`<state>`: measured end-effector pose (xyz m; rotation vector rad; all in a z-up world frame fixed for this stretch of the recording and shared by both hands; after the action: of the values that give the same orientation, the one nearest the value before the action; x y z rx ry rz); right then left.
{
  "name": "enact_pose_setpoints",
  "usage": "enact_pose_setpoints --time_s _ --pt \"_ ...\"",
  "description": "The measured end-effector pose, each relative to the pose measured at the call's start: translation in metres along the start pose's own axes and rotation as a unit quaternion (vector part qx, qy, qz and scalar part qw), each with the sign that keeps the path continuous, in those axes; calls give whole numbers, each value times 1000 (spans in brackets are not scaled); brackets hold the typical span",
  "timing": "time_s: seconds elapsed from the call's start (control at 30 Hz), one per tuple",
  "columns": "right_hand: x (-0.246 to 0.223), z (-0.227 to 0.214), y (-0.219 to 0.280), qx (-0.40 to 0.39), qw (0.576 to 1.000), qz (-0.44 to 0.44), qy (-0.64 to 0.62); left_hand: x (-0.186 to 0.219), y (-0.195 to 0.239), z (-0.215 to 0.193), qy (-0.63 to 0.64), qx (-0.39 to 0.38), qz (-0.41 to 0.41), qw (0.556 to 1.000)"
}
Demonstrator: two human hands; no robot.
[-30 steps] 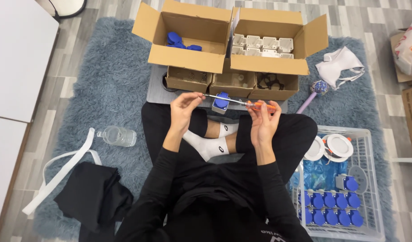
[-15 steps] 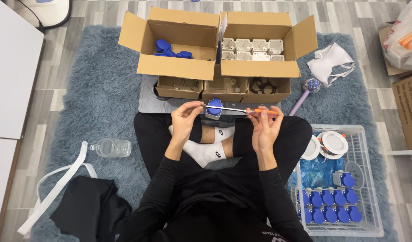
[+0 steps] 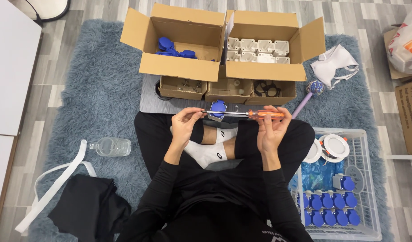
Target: Assembling or adjusting electrical components using a manual screwdriver
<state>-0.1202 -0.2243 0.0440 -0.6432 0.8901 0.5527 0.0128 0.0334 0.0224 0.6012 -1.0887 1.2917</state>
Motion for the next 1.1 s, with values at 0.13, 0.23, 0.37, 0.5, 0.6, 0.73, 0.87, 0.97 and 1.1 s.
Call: enact_pose_setpoints --time_s 0.13,0.23,0.37,0.5,0.6,0.73,0.87,0.97,1.1 --pt "4 -6 -2 -17 999 -29 6 -1 1 -1 -10 2 5 1000" --pt "3 -7 -5 -51 996 -67 13 1 1 -4 -19 -12 19 1000" --pt "-7 -4 -6 -95 990 -95 38 -2 3 -12 -75 -47 32 996" --pt "-5 -12 -10 -136 984 -107 48 4 6 -14 -103 -79 32 991" --pt "-8 -11 -9 -136 982 -118 60 7 10 -13 -106 -88 21 990" --pt "-10 -23 -12 -150 979 -116 68 13 15 -13 -129 -115 11 985" --pt "-17 -27 -16 -177 979 -99 -5 10 21 -8 -93 -157 -27 983" --pt "-26 -20 -17 -179 979 -100 11 7 25 -6 -102 -168 -31 980" --pt "-35 -1 -15 -211 968 -97 96 55 17 18 -240 -229 7 943"
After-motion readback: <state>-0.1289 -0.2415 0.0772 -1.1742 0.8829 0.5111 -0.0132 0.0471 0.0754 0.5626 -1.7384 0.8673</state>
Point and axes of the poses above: each hand's wrist, its own y-axis away from the middle knuckle, its own z-axis out of the palm, x = y × z, the point moved 3 cm from there along -y, towards the middle knuckle, and after that the axes turned 3 degrees about y, right-handed, at the moved point
